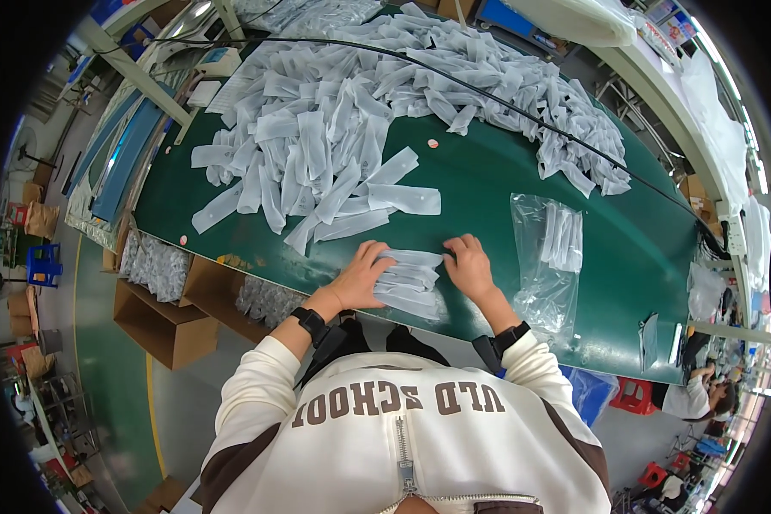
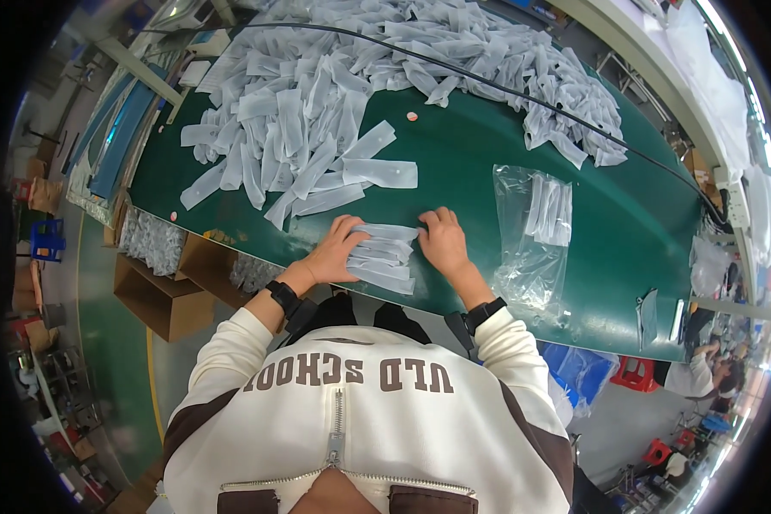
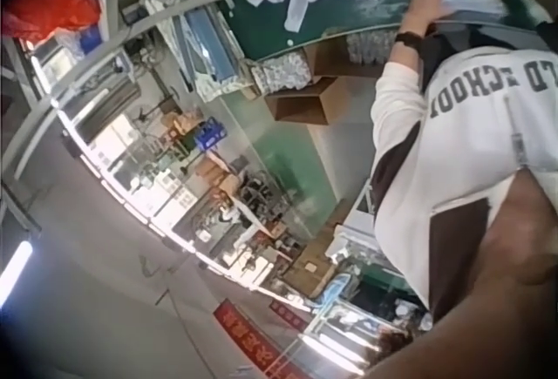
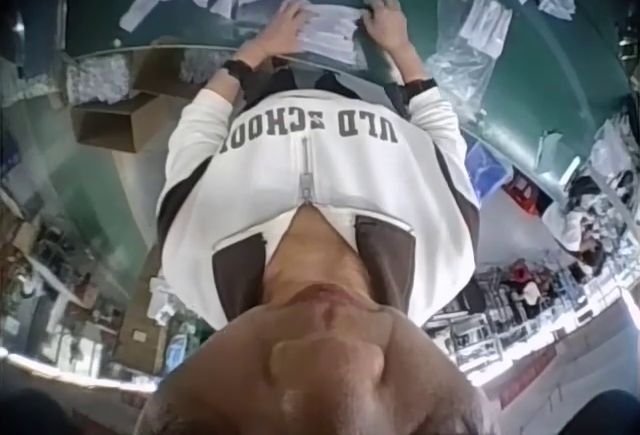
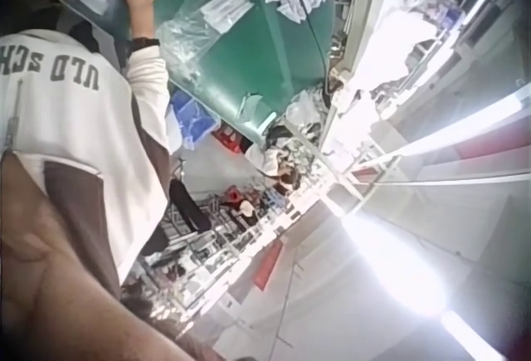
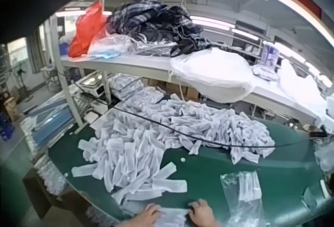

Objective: The person gathers small white items from a pile, stacks them by hand, and slides the stack into a clear plastic bag. After placing the filled bag into a cardboard box, they take a new bag and repeat the process.

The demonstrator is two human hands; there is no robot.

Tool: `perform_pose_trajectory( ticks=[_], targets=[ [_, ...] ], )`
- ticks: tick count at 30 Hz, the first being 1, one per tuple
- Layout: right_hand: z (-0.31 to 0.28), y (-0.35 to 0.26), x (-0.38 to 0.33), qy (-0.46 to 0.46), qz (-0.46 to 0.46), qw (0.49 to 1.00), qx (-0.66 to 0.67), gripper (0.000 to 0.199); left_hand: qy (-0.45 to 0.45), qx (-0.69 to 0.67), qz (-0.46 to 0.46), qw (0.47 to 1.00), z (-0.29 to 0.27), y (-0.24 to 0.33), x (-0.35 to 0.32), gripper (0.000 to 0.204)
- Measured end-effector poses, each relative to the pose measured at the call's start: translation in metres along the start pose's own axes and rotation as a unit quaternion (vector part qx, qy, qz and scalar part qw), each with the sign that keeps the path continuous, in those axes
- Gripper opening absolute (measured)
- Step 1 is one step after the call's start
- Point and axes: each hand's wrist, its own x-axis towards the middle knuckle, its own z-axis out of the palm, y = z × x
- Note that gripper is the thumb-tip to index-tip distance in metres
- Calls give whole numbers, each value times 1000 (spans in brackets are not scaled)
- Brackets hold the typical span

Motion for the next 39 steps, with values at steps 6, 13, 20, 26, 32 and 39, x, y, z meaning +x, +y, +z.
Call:
perform_pose_trajectory(
  ticks=[6, 13, 20, 26, 32, 39],
  targets=[
    [12, -56, -8, -20, -164, 985, -43, 88, 25, -40, 16, 999, 10, -4, 7, 87],
    [44, -48, -11, -19, -160, 986, -48, 93, 42, -59, 71, 995, 12, -21, 4, 90],
    [38, -38, -29, -3, -86, 996, 32, 89, -39, -70, 35, 996, 5, -5, 26, 77],
    [-43, -32, -142, -20, 136, 958, 250, 88, -95, -208, 48, 972, 35, 53, 92, 55],
    [-91, -23, -279, 146, 358, 843, 374, 81, -124, -85, 199, 968, 108, 154, 156, 52],
    [-79, 8, -279, 278, 357, 814, 365, 80, -122, -95, 171, 973, 179, 152, 184, 23]
  ],
)
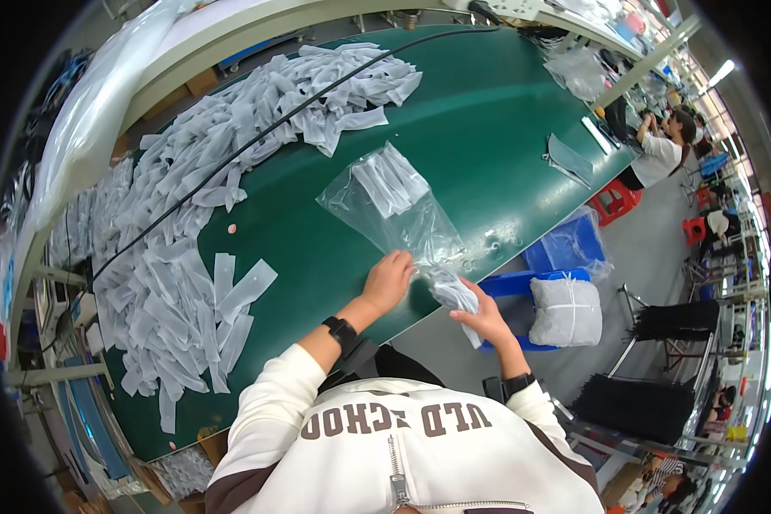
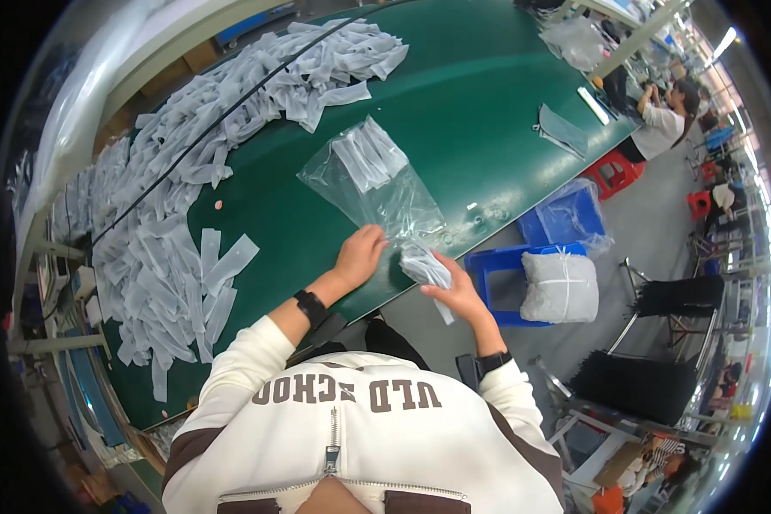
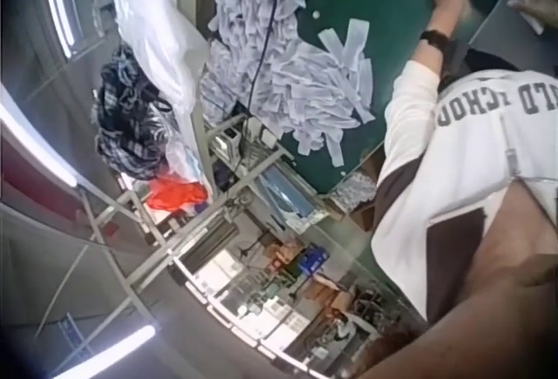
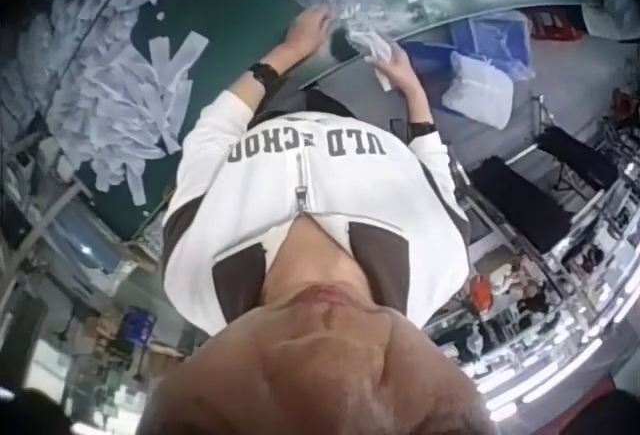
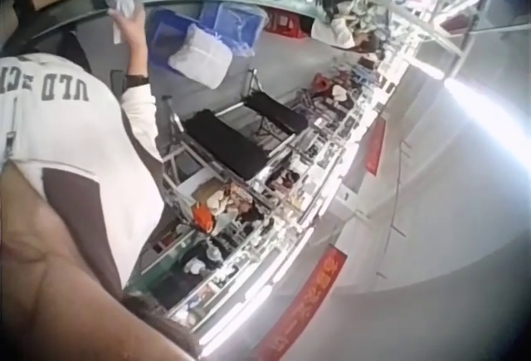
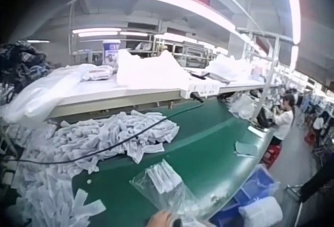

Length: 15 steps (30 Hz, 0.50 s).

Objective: The person gathers small white items from a pile, stacks them by hand, and slides the stack into a clear plastic bag. After placing the filled bag into a cardboard box, they take a new bag and repeat the process.

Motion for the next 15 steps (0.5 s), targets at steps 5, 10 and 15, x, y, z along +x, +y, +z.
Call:
perform_pose_trajectory(
  ticks=[5, 10, 15],
  targets=[
    [13, 6, 73, -20, -45, 998, -48, 76, 104, -107, -23, 989, -27, 20, 8, 12],
    [39, -16, 131, 1, 34, 998, 49, 67, 139, -144, -55, 978, -36, 14, -2, 8],
    [57, -4, 169, -145, 123, 941, 280, 59, 102, -141, -83, 981, -43, 14, -8, 12]
  ],
)
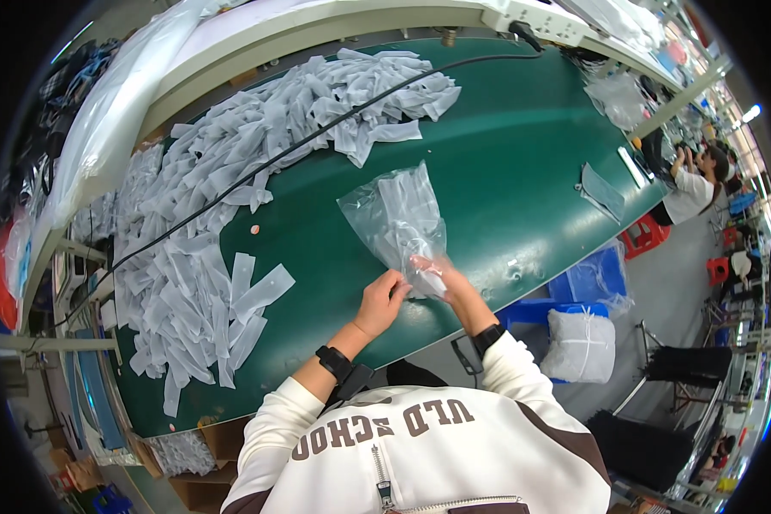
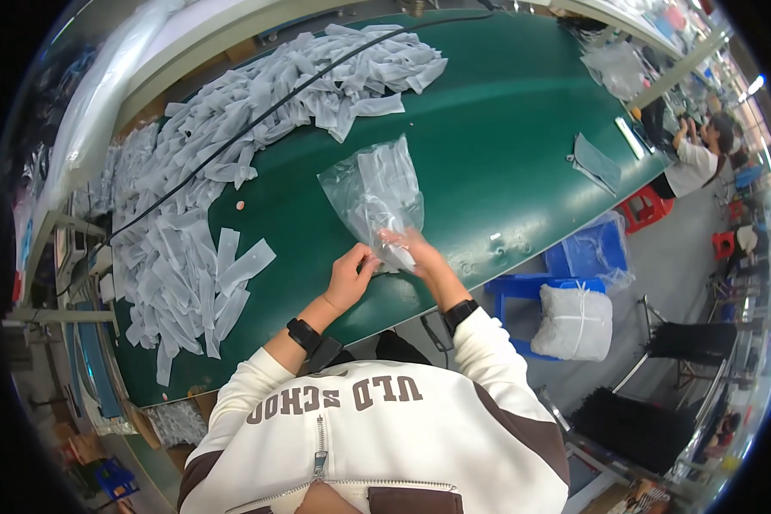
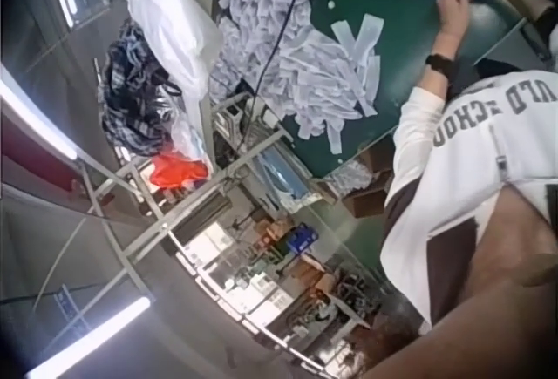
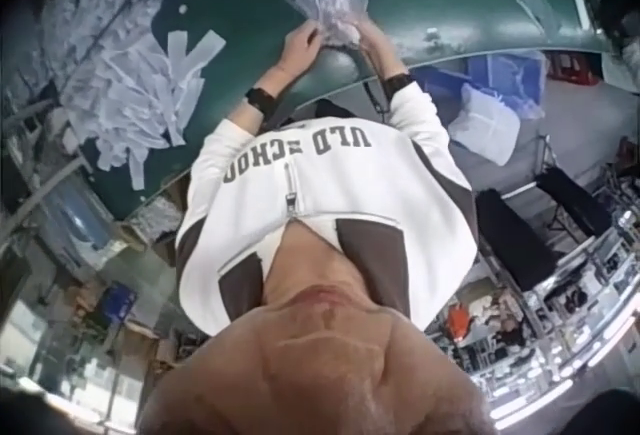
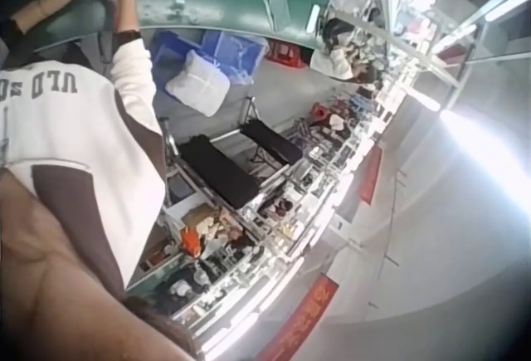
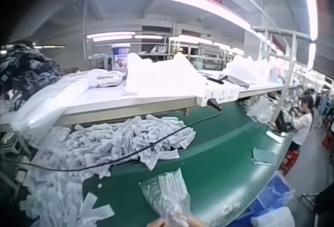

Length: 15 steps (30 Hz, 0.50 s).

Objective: The person gathers small white items from a pile, stacks them by hand, and slides the stack into a clear plastic bag. After placing the filled bag into a cardboard box, they take a new bag and repeat the process.

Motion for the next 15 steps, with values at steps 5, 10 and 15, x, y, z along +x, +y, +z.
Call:
perform_pose_trajectory(
  ticks=[5, 10, 15],
  targets=[
    [41, 8, 46, 14, -65, 993, -101, 68, 27, 8, 0, 1000, -9, -1, 1, 12],
    [74, 6, 61, 209, -135, 853, -459, 86, -23, 14, 33, 999, -27, 13, -8, 9],
    [67, 30, 68, 235, -361, 669, -606, 96, -83, 6, 26, 996, -30, 11, -13, 11]
  ],
)
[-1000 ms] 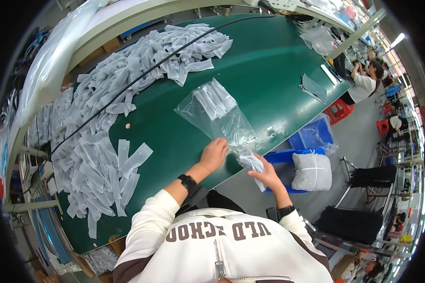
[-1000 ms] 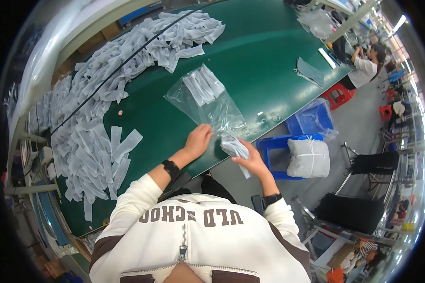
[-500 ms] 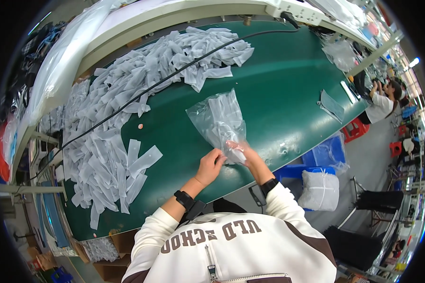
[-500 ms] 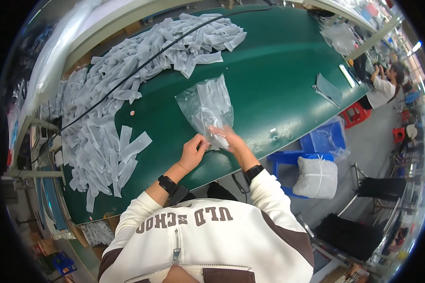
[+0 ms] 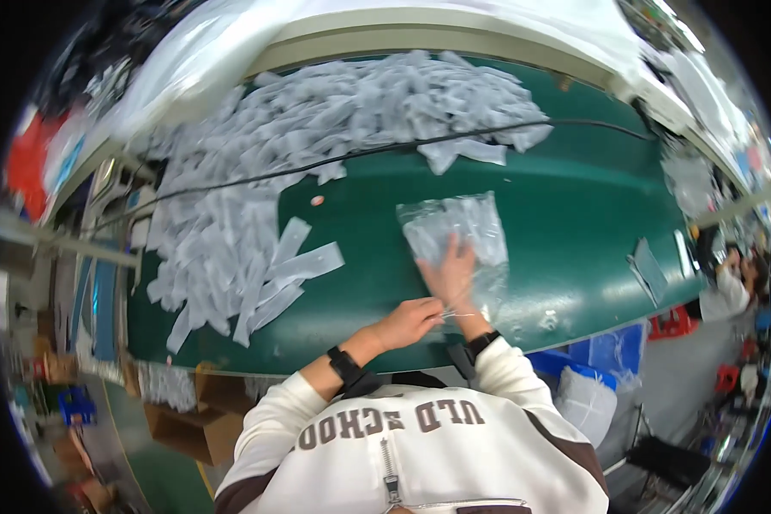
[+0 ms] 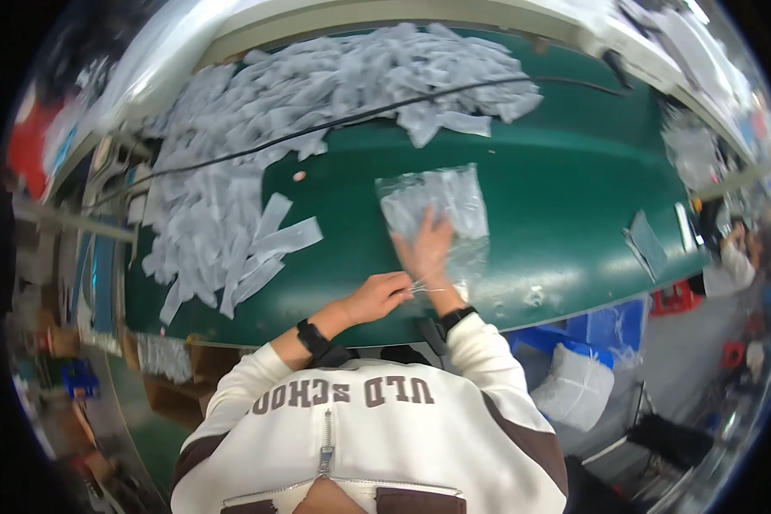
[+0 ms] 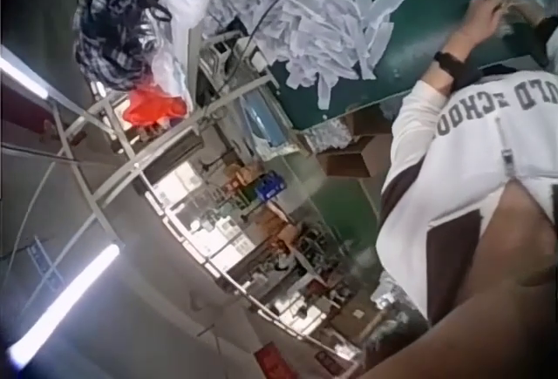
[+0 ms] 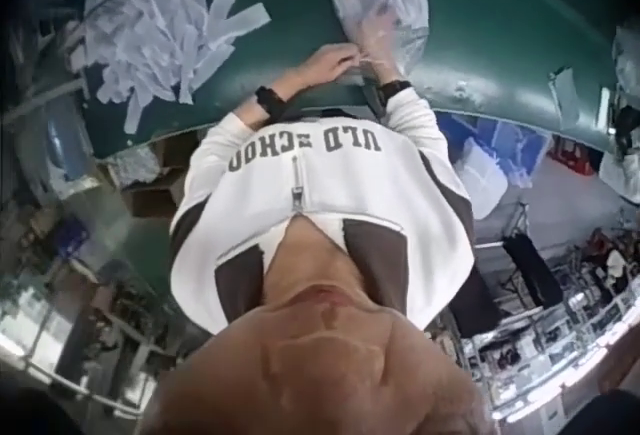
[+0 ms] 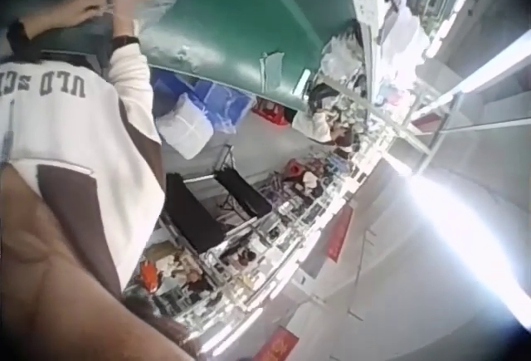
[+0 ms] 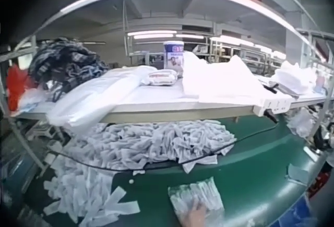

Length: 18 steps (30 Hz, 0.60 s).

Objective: The person gathers small white items from a pile, stacks them by hand, and slides the stack into a clear plastic bag. After placing the filled bag into a cardboard box, they take a new bag and repeat the process.

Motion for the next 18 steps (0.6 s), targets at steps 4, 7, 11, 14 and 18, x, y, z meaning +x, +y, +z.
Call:
perform_pose_trajectory(
  ticks=[4, 7, 11, 14, 18],
  targets=[
    [-20, 1, -17, -55, -42, 997, -31, 90, -14, -33, -18, 999, -7, -17, -13, 18],
    [2, 12, -11, -151, 121, 976, 96, 83, -82, -30, -54, 995, 3, -14, -16, 18],
    [25, 17, 19, -31, 6, 996, 83, 74, -88, -22, -83, 992, -7, -20, -19, 19],
    [7, 30, 5, -15, -86, 992, 89, 66, 56, 123, 17, 991, -41, -40, -39, 24],
    [-61, 43, -60, -151, -120, 979, 66, 35, 226, 425, -105, 870, -114, -63, -94, 38]
  ],
)
